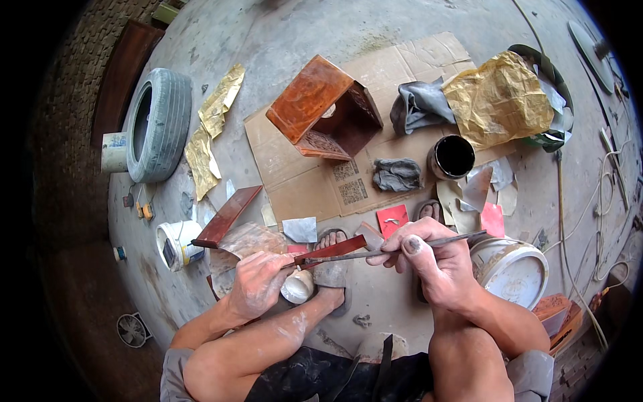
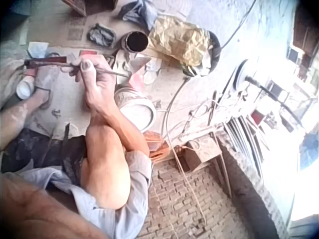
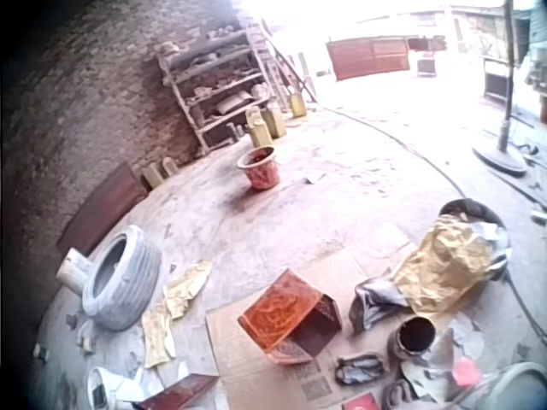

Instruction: The person paints a reddish-brown wooden piece using a small brush. They repeatedly dip the brush into a paint can and apply the paint to the edges and surfaces of the wood.

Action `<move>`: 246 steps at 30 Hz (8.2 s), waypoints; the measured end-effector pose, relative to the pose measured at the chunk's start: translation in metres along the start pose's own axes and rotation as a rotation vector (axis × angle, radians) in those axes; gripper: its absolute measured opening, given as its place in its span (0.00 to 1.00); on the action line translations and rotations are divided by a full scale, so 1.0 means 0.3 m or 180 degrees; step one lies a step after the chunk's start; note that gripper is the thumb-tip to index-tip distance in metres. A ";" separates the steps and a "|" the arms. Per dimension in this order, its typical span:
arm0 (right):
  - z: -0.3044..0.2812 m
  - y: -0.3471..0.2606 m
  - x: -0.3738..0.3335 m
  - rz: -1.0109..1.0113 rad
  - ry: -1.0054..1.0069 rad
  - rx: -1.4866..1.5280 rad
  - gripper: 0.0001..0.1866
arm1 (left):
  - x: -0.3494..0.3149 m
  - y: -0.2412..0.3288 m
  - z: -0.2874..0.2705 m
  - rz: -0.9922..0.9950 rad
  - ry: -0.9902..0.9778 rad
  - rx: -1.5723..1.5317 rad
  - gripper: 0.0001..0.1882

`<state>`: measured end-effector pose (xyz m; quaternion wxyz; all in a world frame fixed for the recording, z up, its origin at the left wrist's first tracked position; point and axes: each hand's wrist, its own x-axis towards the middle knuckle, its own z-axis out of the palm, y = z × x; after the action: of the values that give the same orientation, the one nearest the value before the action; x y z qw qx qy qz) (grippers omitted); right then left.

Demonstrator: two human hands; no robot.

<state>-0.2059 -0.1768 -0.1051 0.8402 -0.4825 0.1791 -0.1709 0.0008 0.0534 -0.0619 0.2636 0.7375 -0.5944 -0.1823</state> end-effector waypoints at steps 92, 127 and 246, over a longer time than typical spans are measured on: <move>-0.057 0.066 -0.037 0.1036 -0.0485 -0.1296 0.36 | -0.146 0.013 0.081 -0.2666 0.0549 -0.2376 0.13; 0.016 0.083 0.056 -0.0686 -0.1503 -0.2848 0.17 | -0.124 0.017 0.102 -0.2309 0.0218 -0.1969 0.08; -0.064 0.047 0.025 -0.0817 -0.0942 -0.2387 0.15 | -0.242 0.069 0.085 -0.2699 0.0077 -0.2061 0.14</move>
<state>-0.2065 -0.1879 -0.1274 0.5950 -0.7925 0.0447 -0.1261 -0.0468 0.1165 -0.0730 0.3877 0.7960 -0.1544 -0.4385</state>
